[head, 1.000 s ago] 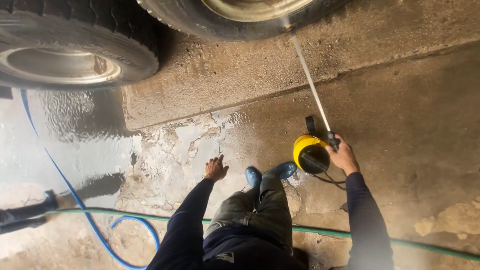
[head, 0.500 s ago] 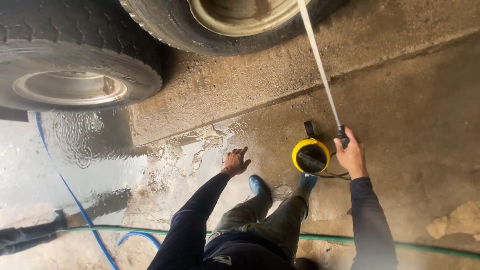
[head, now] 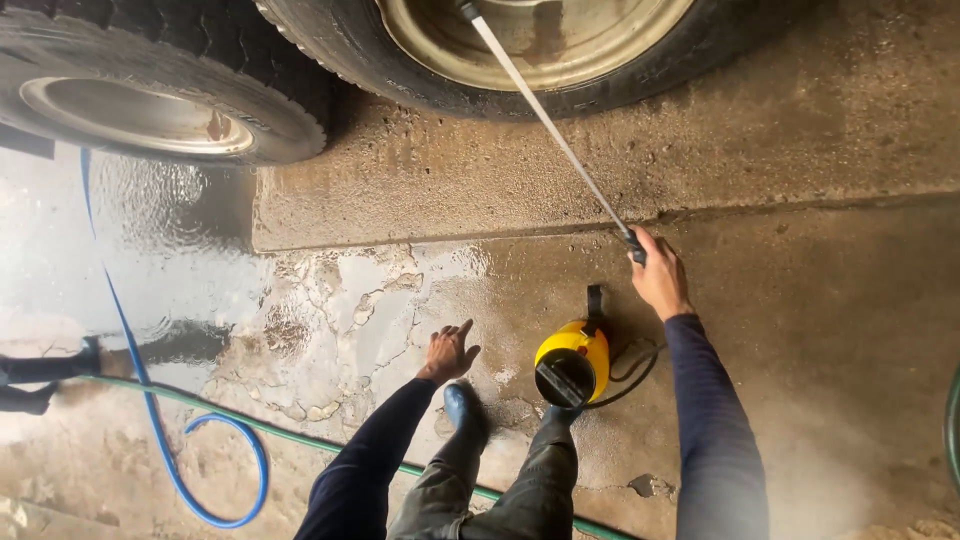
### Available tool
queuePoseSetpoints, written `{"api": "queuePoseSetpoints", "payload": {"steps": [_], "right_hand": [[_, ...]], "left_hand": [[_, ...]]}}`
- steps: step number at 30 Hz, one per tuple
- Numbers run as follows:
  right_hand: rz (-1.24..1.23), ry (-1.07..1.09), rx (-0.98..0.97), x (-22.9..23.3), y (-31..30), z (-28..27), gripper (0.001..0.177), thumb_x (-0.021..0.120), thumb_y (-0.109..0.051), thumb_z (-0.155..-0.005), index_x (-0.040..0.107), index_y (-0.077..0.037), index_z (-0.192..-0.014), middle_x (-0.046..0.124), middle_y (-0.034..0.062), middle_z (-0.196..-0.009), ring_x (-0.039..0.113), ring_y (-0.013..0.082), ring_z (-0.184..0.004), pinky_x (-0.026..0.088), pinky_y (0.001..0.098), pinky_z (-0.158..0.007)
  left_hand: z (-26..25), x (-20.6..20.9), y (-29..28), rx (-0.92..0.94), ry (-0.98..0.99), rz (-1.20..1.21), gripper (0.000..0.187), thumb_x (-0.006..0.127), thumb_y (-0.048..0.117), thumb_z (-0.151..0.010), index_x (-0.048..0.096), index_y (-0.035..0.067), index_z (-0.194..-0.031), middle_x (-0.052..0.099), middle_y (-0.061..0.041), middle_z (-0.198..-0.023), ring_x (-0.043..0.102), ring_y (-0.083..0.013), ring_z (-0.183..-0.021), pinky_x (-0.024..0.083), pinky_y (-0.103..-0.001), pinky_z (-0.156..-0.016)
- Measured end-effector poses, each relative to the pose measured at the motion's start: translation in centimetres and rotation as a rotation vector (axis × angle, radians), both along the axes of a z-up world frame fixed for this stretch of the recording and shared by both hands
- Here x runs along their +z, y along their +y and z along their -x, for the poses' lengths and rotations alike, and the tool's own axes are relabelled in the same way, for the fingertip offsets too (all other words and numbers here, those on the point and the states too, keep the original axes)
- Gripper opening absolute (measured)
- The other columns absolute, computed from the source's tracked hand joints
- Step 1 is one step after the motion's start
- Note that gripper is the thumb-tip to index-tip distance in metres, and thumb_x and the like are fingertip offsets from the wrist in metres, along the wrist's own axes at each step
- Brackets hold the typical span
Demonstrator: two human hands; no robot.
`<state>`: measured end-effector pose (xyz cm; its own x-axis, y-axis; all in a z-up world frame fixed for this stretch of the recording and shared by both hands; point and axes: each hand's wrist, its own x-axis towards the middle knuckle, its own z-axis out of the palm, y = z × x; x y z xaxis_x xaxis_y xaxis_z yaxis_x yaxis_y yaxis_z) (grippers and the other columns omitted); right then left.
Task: The person uses a yellow pressure washer to clean the tires and undercarriage of a large truck. They move around the vehicle, spraying water on the wheels and the area beneath the truck.
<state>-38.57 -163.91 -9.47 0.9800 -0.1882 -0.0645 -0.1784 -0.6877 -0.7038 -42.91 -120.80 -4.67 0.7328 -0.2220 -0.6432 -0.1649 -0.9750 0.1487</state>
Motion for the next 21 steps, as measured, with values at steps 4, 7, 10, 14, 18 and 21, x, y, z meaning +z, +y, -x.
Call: {"api": "queuePoseSetpoints", "payload": {"steps": [4,7,10,14,18,21], "right_hand": [[0.046,0.113,0.075,-4.9,0.8,-3.2,0.055,0.067,-0.009,-0.096,0.054,-0.023,-0.148,0.068,0.0228,-0.11,0.071,0.0445,-0.098,0.059,0.0559,-0.075],[0.144,0.283,0.072,-6.6,-0.5,-2.1,0.058,0.063,-0.014,-0.098,0.05,-0.037,-0.149,0.068,0.0173,-0.114,0.072,0.0399,-0.099,0.06,0.0535,-0.075],[0.151,0.398,-0.056,-8.0,-2.8,1.1,0.057,0.061,-0.014,-0.099,0.048,-0.039,-0.149,0.068,0.0193,-0.115,0.073,0.0426,-0.096,0.059,0.056,-0.071],[0.178,0.334,-0.285,-6.8,-6.2,5.1,0.052,0.064,-0.013,-0.099,0.051,-0.025,-0.147,0.065,0.0248,-0.113,0.068,0.0497,-0.101,0.055,0.0607,-0.081],[0.033,0.108,-0.384,-3.2,-7.1,5.0,0.048,0.068,-0.013,-0.101,0.052,-0.012,-0.146,0.064,0.0314,-0.108,0.065,0.0553,-0.1,0.052,0.0634,-0.082],[-0.293,0.12,-0.28,1.4,-6.4,2.7,0.045,0.074,-0.026,-0.095,0.06,-0.021,-0.138,0.068,0.0243,-0.107,0.064,0.0509,-0.105,0.051,0.0587,-0.088]], "left_hand": [[-1.2,-0.6,-1.2,0.053,0.005,0.012,0.065,0.057,0.043,-0.1,0.041,0.015,-0.157,0.068,-0.016,-0.128,0.056,-0.0341,-0.135,0.039,-0.058,-0.113],[-2.4,0.2,-1.6,0.092,-0.001,0.028,0.064,0.054,0.042,-0.102,0.04,0.013,-0.157,0.067,-0.019,-0.131,0.053,-0.0369,-0.138,0.034,-0.061,-0.117],[-2.7,-0.6,-0.5,0.053,-0.012,-0.003,0.067,0.055,0.044,-0.101,0.038,0.014,-0.158,0.066,-0.018,-0.133,0.052,-0.037,-0.14,0.035,-0.061,-0.117],[-2.4,-1.6,0.2,0.036,-0.04,-0.019,0.067,0.059,0.046,-0.098,0.042,0.015,-0.155,0.069,-0.016,-0.126,0.056,-0.0359,-0.136,0.041,-0.061,-0.112],[-1.7,-3.2,0.6,0.05,-0.02,-0.014,0.068,0.059,0.045,-0.098,0.042,0.015,-0.156,0.07,-0.017,-0.125,0.057,-0.0362,-0.136,0.04,-0.062,-0.111],[-1.6,-2.6,0.2,0.029,-0.017,0.004,0.067,0.058,0.047,-0.098,0.043,0.015,-0.155,0.07,-0.017,-0.125,0.057,-0.0366,-0.136,0.04,-0.062,-0.112]]}}
